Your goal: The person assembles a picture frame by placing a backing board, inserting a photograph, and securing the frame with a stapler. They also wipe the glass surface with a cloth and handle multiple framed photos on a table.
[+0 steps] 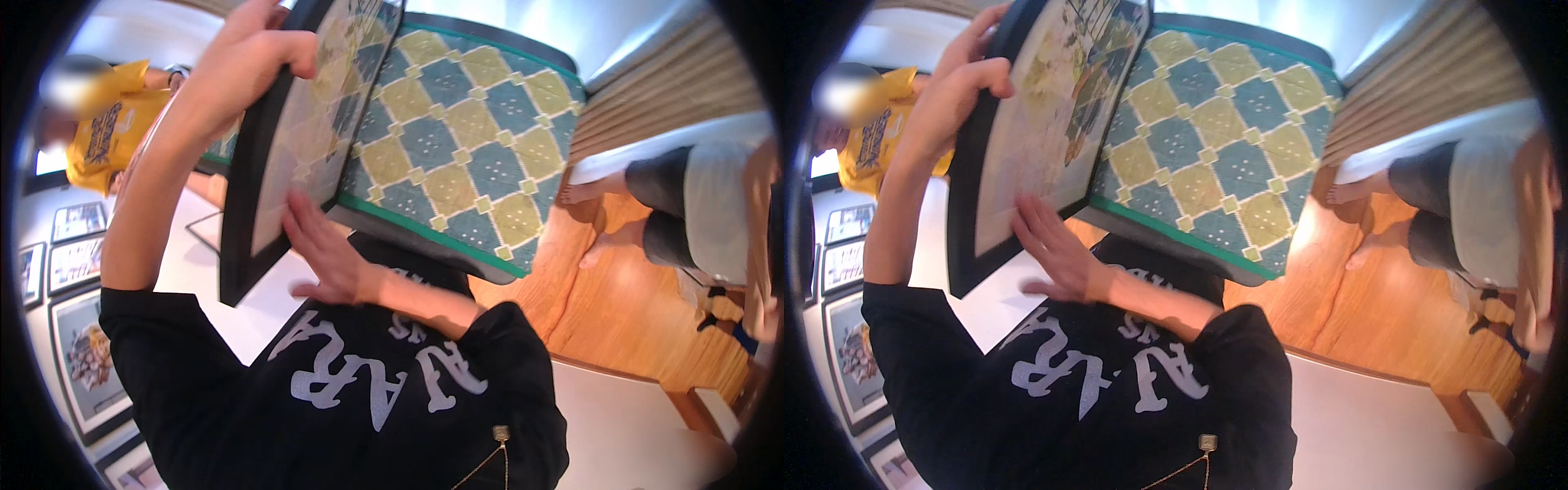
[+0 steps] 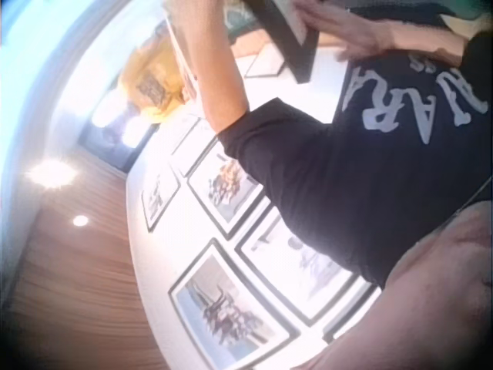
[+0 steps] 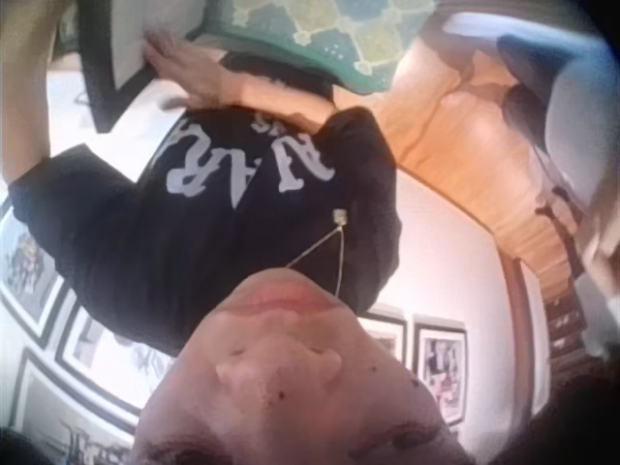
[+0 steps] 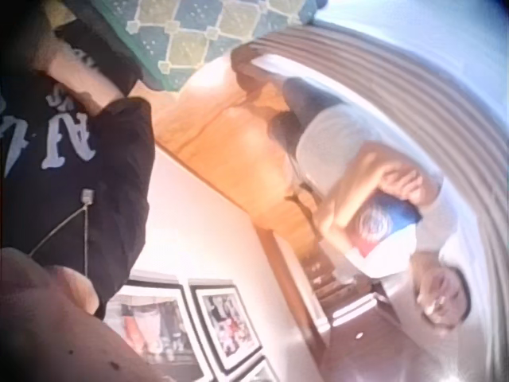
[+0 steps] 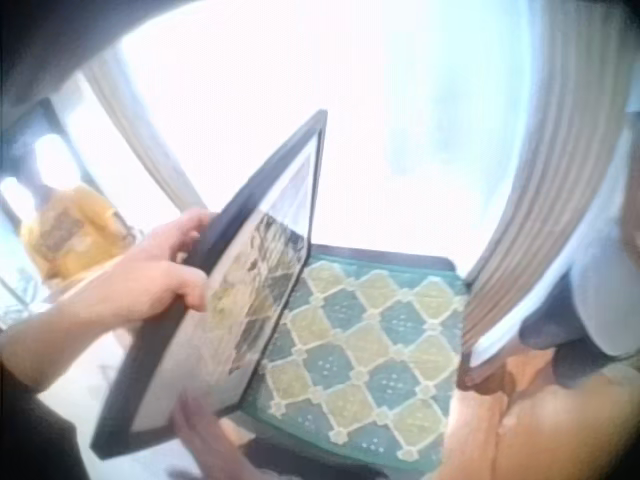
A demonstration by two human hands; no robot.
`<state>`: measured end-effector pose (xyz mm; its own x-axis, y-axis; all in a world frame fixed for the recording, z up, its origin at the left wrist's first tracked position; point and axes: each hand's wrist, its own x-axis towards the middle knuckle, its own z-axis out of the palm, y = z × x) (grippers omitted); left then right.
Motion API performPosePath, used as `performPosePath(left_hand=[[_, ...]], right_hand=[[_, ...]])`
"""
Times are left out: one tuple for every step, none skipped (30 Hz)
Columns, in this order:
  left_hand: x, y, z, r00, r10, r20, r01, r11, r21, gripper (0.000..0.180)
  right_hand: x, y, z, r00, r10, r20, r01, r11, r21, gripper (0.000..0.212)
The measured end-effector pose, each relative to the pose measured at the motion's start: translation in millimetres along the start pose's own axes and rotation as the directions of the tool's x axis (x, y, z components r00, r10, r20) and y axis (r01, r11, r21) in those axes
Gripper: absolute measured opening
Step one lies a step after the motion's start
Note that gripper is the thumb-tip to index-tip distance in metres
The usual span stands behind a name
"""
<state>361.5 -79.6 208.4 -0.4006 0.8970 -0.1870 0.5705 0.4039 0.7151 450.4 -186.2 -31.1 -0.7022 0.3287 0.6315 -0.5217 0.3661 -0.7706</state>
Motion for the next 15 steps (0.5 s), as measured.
performPosePath(left_hand=[[2, 4, 4, 1.000, -0.016, -0.001, 0.016, 1.000, 0.027, 0.073], [1, 4, 6, 0.999, -0.043, -0.012, 0.044, 0.998, 0.049, 0.080], [-4, 13, 16, 0.997, -0.068, 0.027, 0.066, 0.996, 0.063, 0.084], [-7, 23, 25, 0.994, -0.086, 0.063, 0.080, 0.993, 0.081, 0.088], [-2, 14, 42, 0.999, 0.020, 0.040, -0.027, 0.979, 0.201, 0.088], [3, 4, 56, 0.993, 0.114, 0.010, -0.111, 0.938, 0.328, 0.087], [14, -28, 82, 0.917, 0.398, -0.003, -0.346, 0.801, 0.488, 0.084], [20, -29, 108, 0.928, 0.366, 0.076, -0.359, 0.816, 0.453, 0.082], [27, -18, 139, 0.931, 0.325, 0.168, -0.366, 0.827, 0.428, 0.080], [26, -9, 166, 0.918, 0.342, 0.200, -0.393, 0.849, 0.352, 0.083], [24, -4, 188, 0.911, 0.351, 0.218, -0.403, 0.871, 0.282, 0.086], [20, -14, 201, 0.937, 0.307, 0.166, -0.337, 0.919, 0.205, 0.086], [18, -27, 214, 0.953, 0.276, 0.129, -0.290, 0.950, 0.112, 0.087], [12, -45, 218, 0.954, 0.281, 0.103, -0.290, 0.954, 0.082, 0.086], [5, -74, 220, 0.956, 0.279, 0.089, -0.283, 0.958, 0.044, 0.084]], right_hand=[[-36, 1, 5, 0.999, -0.009, 0.037, 0.007, 0.998, 0.055, 0.087], [-51, -19, -19, 0.910, 0.241, 0.337, -0.306, 0.940, 0.153, 0.086], [-65, -21, -29, 0.922, 0.341, 0.183, -0.382, 0.878, 0.288, 0.088], [-77, -24, -37, 0.894, 0.446, 0.031, -0.415, 0.802, 0.430, 0.091], [-60, -37, -62, 0.859, 0.483, -0.169, -0.367, 0.813, 0.452, 0.089], [-41, -51, -86, 0.789, 0.503, -0.354, -0.321, 0.827, 0.461, 0.087], [-36, -61, -110, 0.750, 0.576, -0.324, -0.351, 0.762, 0.544, 0.080], [-33, -67, -138, 0.692, 0.643, -0.329, -0.372, 0.707, 0.601, 0.075], [-30, -77, -168, 0.618, 0.707, -0.343, -0.377, 0.650, 0.659, 0.071], [-42, -82, -181, 0.597, 0.691, -0.408, -0.442, 0.708, 0.550, 0.064], [-53, -82, -192, 0.588, 0.667, -0.459, -0.505, 0.745, 0.436, 0.058], [-70, -71, -198, 0.529, 0.711, -0.464, -0.510, 0.703, 0.495, 0.051], [-96, -52, -207, 0.455, 0.748, -0.483, -0.513, 0.664, 0.545, 0.045], [-125, -27, -218, 0.390, 0.770, -0.505, -0.579, 0.631, 0.515, 0.040], [-155, -5, -225, 0.309, 0.790, -0.530, -0.647, 0.583, 0.491, 0.035]])
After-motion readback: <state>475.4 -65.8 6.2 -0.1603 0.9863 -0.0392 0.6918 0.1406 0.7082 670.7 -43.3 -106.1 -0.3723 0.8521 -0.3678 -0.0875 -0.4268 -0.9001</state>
